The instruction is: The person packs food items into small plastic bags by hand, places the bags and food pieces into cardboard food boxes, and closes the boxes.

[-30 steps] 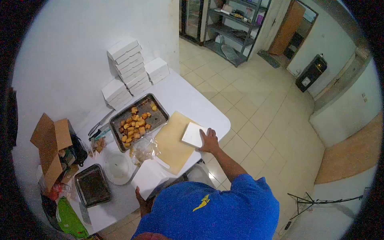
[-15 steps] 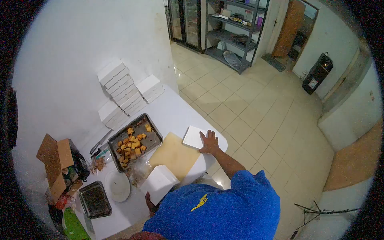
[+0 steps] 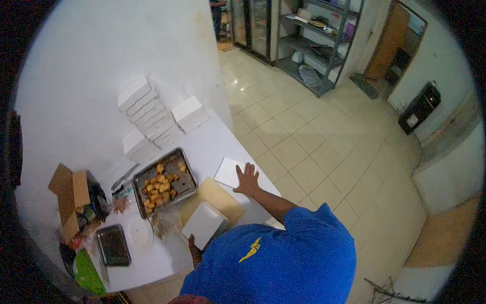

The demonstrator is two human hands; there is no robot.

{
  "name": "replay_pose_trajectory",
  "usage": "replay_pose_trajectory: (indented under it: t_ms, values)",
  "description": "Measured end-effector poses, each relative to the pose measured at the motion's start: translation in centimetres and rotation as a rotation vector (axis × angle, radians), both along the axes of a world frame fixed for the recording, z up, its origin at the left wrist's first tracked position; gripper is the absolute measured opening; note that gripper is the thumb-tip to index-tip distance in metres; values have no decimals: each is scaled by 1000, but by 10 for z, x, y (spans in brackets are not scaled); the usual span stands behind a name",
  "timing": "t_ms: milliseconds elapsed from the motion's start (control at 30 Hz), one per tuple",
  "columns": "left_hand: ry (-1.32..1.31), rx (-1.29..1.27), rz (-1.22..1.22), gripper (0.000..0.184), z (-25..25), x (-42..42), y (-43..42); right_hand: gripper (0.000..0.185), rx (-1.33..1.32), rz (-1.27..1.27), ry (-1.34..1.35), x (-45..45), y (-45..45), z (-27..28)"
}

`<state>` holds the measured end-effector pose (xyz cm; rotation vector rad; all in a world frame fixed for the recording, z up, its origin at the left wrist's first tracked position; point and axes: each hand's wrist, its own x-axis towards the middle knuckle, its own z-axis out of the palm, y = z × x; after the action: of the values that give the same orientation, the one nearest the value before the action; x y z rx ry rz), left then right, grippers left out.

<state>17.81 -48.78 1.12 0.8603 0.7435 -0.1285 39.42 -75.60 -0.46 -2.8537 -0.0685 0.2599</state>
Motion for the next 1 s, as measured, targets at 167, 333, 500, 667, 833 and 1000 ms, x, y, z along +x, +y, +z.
replay_pose_trajectory:
  t_ms: [167, 333, 500, 667, 833, 1000]
  values:
    - [-135, -291, 139, 53, -39, -8, -5, 117, -84, -8, -1, 27, 25, -36]
    - [15, -17, 310, 56, -35, -16, 4, 102, -11, 284, -160, 16, 48, -14]
    - [146, 188, 204, 82, -61, -15, 33, 91, 479, 1017, 20, -33, 102, 14]
    - [177, 262, -50, 95, -40, -3, 71, 115, 251, 1106, 35, -77, 144, 64]
    - [35, 220, -253, 85, -63, 4, 111, 105, 157, 1047, 28, -101, 166, 71]
    - [-271, 230, -380, 76, -2, -32, 154, 96, 305, 935, 110, -118, 185, 65]
